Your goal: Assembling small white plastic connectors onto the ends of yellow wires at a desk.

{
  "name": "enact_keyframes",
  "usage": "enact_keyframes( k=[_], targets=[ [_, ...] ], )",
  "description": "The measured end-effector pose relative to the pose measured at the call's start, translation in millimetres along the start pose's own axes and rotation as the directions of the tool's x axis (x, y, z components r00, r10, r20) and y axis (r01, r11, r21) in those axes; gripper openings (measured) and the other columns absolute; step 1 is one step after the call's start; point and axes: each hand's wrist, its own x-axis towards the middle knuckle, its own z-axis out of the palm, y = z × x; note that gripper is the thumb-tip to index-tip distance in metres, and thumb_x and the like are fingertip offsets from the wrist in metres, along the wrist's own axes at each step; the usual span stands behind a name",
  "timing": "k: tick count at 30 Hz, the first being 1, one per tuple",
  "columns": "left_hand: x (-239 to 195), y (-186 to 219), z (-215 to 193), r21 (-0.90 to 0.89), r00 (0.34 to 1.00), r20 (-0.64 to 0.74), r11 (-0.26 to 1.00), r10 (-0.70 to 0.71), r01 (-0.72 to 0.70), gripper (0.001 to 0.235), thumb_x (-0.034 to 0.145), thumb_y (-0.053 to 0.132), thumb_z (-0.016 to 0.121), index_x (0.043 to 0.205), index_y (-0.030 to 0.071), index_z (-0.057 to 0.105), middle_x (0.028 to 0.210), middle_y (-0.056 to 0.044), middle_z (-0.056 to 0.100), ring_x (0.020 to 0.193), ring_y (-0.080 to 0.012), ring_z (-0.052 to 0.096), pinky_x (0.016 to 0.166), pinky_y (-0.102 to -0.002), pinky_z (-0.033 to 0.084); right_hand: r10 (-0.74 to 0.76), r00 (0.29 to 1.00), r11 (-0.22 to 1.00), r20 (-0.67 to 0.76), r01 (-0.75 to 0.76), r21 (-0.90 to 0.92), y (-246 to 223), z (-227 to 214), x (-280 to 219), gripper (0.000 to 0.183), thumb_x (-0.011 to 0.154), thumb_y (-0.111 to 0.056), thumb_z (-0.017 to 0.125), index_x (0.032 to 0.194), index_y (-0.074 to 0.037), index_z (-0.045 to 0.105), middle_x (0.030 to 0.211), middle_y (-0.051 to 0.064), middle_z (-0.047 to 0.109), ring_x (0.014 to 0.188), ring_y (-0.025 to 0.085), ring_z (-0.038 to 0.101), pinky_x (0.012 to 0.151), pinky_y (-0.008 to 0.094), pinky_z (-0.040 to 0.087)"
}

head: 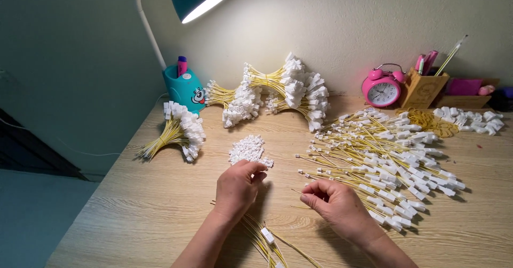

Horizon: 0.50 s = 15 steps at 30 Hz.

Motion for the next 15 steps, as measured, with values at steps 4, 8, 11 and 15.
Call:
enact_keyframes(
  k=[4, 8, 11, 15],
  targets=[
    [5, -8, 20, 0.16, 0.982, -0.109, 0.978, 0.154, -0.135, 0.016, 0.077, 0.027, 0.078, 0.092, 0.028, 0.074, 0.081, 0.006, 0.067, 0.067, -0.0226, 0.064, 0.046, -0.04, 0.047, 0.04, 0.999, 0.999, -0.011, -0.04, -0.03, -3, -1, -1, 0.011, 0.079, -0.023, 0.08, 0.086, -0.015, 0.081, 0.071, -0.005, 0.069, 0.065, 0.008, 0.054, 0.065, 0.022, 0.045],
    [11, -16, 30, 0.277, 0.964, -0.131, 0.942, 0.233, -0.19, 0.004, 0.079, 0.021, 0.07, 0.077, 0.024, 0.071, 0.065, 0.0, 0.056, 0.052, -0.0255, 0.05, 0.037, -0.041, 0.036, 0.006, 1.0, 0.998, -0.009, -0.007, -0.057, 0, 0, 0, 0.009, 0.078, -0.024, 0.08, 0.084, -0.017, 0.081, 0.069, -0.006, 0.068, 0.064, 0.007, 0.054, 0.065, 0.022, 0.045],
    [12, -17, 31, 0.292, 0.953, -0.136, 0.93, 0.272, -0.223, 0.013, 0.079, 0.027, 0.073, 0.07, 0.02, 0.068, 0.067, 0.0, 0.057, 0.054, -0.0248, 0.051, 0.039, -0.041, 0.038, 0.0, 1.0, 0.997, -0.002, 0.0, -0.075, -2, -2, 0, 0.009, 0.078, -0.025, 0.079, 0.083, -0.018, 0.08, 0.068, -0.007, 0.068, 0.064, 0.007, 0.054, 0.064, 0.022, 0.045],
    [8, -14, 26, 0.255, 0.931, -0.124, 0.918, 0.343, -0.304, 0.013, 0.077, 0.024, 0.078, 0.07, 0.018, 0.068, 0.071, 0.0, 0.059, 0.058, -0.0237, 0.054, 0.041, -0.04, 0.042, -0.023, 1.0, 0.997, 0.01, 0.024, -0.08, 3, 0, 2, 0.008, 0.078, -0.025, 0.078, 0.082, -0.018, 0.08, 0.067, -0.007, 0.067, 0.063, 0.007, 0.053, 0.063, 0.023, 0.044]
  ],
)
